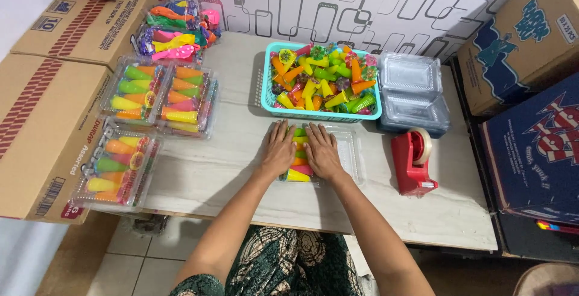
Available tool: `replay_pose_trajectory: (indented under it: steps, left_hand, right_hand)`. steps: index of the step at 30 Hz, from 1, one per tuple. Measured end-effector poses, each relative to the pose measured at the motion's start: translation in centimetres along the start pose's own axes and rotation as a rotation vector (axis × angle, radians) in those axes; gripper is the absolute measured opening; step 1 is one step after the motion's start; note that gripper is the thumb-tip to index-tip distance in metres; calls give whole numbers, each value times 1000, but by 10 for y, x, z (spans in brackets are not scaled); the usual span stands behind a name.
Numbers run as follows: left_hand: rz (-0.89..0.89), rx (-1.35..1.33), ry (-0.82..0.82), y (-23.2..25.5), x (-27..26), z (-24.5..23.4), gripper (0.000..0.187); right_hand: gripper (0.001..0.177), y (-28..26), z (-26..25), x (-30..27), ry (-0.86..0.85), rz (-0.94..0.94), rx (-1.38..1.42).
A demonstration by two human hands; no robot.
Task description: The person packages colorful items into small plastic containers. They pick up the items one at a time from a basket and place them into the sections of the plastic containers, then seal the containers by hand.
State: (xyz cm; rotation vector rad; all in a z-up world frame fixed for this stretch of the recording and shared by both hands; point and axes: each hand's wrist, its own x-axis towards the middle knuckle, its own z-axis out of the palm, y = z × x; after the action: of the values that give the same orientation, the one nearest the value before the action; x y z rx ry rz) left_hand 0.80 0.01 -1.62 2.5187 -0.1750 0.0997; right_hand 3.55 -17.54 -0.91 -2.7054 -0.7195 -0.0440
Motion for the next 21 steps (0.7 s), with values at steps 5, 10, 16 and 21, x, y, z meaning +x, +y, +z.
replay_pose_trajectory:
  steps: [5, 10, 16, 21]
  left_hand:
    - [-132, -313, 14, 20, -11, -37, 56]
    - [-294, -580, 96, 14, -29, -34, 54]
    - [-230, -564, -3, 34, -48, -32, 56]
    - [-197, -529, -22, 43, -51, -29, 57]
  right_hand:
    - [53, 2, -19, -9, 62, 19, 128]
    - [50, 15, -18, -37, 152, 80, 182]
    - [50, -4, -16, -58, 108, 92, 135]
    - [53, -10, -10, -62, 67, 122, 177]
